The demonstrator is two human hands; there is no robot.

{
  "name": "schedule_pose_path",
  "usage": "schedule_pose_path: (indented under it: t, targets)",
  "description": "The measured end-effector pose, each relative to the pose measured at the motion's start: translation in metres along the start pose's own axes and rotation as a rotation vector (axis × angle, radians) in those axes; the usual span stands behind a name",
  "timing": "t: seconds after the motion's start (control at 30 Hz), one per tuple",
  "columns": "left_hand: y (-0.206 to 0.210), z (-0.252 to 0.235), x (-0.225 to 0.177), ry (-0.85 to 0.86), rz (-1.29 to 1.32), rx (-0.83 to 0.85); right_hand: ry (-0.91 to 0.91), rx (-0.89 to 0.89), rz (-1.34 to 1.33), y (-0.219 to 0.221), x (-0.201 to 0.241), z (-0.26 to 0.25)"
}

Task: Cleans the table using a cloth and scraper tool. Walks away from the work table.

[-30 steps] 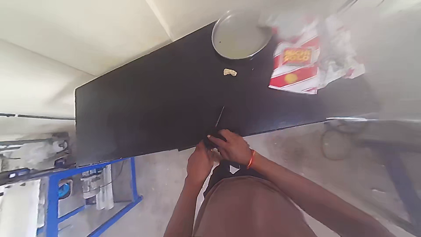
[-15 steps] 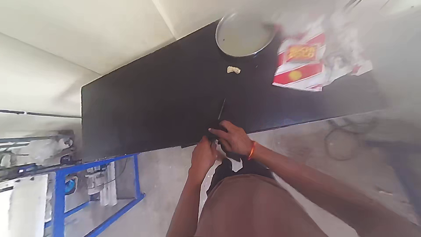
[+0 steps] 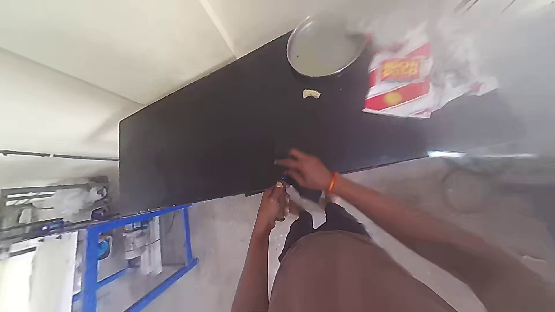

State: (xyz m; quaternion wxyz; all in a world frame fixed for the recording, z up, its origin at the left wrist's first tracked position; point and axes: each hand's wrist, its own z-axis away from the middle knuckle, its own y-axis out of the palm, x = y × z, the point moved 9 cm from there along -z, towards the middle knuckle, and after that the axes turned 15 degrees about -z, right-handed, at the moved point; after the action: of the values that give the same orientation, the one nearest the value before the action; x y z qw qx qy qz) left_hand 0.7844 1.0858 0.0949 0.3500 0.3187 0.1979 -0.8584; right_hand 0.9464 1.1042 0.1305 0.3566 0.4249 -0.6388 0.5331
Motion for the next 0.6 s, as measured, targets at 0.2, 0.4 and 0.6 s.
schedule_pose_path:
  t: [0.2,0.4,0.6]
  targets:
    - [0.006,-0.002,0.01,-0.024,0.115,0.073,0.18,0.092,0.214,0.008,-0.042,-0.035]
    - [-0.002,0.0,0.016,-0.02,0.177,0.072,0.215,0.219,0.348,-0.015,-0.045,-0.076]
    - [0.009,-0.008,0.021,0.019,0.213,0.042,0.175,0.176,0.185,0.024,-0.017,-0.008]
